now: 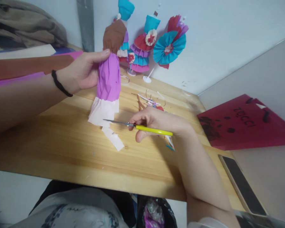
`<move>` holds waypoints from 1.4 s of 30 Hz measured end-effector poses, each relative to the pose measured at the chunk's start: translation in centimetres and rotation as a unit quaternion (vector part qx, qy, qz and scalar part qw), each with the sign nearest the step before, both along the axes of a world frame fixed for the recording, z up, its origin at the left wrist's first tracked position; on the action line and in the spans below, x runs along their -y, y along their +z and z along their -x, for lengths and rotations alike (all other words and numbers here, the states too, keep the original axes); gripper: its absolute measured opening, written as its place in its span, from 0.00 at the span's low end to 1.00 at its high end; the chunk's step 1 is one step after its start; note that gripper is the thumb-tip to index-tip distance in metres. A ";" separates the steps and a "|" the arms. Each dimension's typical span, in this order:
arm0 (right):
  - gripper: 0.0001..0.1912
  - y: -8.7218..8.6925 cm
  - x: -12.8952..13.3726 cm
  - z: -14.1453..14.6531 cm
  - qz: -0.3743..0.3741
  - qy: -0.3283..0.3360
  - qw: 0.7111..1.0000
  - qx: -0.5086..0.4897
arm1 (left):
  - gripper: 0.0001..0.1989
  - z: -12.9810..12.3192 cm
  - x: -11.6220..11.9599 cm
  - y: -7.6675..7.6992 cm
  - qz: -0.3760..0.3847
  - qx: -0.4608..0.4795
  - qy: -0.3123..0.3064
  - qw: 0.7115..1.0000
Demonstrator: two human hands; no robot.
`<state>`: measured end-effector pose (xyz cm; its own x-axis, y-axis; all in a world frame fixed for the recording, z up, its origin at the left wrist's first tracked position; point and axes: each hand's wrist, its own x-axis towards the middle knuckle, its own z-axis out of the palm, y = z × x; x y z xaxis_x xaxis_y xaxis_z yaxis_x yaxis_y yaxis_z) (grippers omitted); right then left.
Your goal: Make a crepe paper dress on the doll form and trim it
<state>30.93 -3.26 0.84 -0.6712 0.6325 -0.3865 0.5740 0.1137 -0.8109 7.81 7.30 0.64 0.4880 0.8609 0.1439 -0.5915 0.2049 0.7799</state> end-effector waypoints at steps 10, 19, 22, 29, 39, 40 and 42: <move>0.26 0.6 0.4 -0.6 -0.016 0.050 0.999 -0.009 | 0.18 0.4 0.0 0.6 -0.050 0.009 0.012 0.999; 0.26 0.9 0.3 -0.6 -0.060 0.069 0.995 0.043 | 0.16 0.7 -0.5 0.4 -0.109 -0.011 0.007 0.994; 0.25 0.5 0.2 -1.0 -0.046 0.061 0.997 0.033 | 0.14 0.6 -0.3 0.6 -0.115 -0.008 0.014 0.993; 0.28 0.1 -0.3 -1.2 -0.040 0.059 0.997 0.020 | 0.15 0.6 0.5 1.1 -0.104 -0.006 0.010 0.995; 0.31 -0.2 -0.6 -1.6 0.007 0.062 0.998 -0.001 | 0.15 0.4 0.4 0.8 -0.103 -0.013 0.004 0.995; 0.31 -0.2 -0.5 -1.5 0.006 0.063 0.998 0.003 | 0.15 0.4 0.4 0.7 -0.102 -0.009 0.002 0.995; 0.30 -0.1 -0.5 -1.1 0.001 0.069 0.998 0.011 | 0.15 0.3 0.3 0.6 -0.099 -0.007 0.002 0.995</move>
<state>32.04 -2.80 0.73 -0.7430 0.5340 -0.4034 0.5707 0.1908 -0.7987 7.48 6.99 1.24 0.4868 0.8188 0.3042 -0.5813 0.0438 0.8125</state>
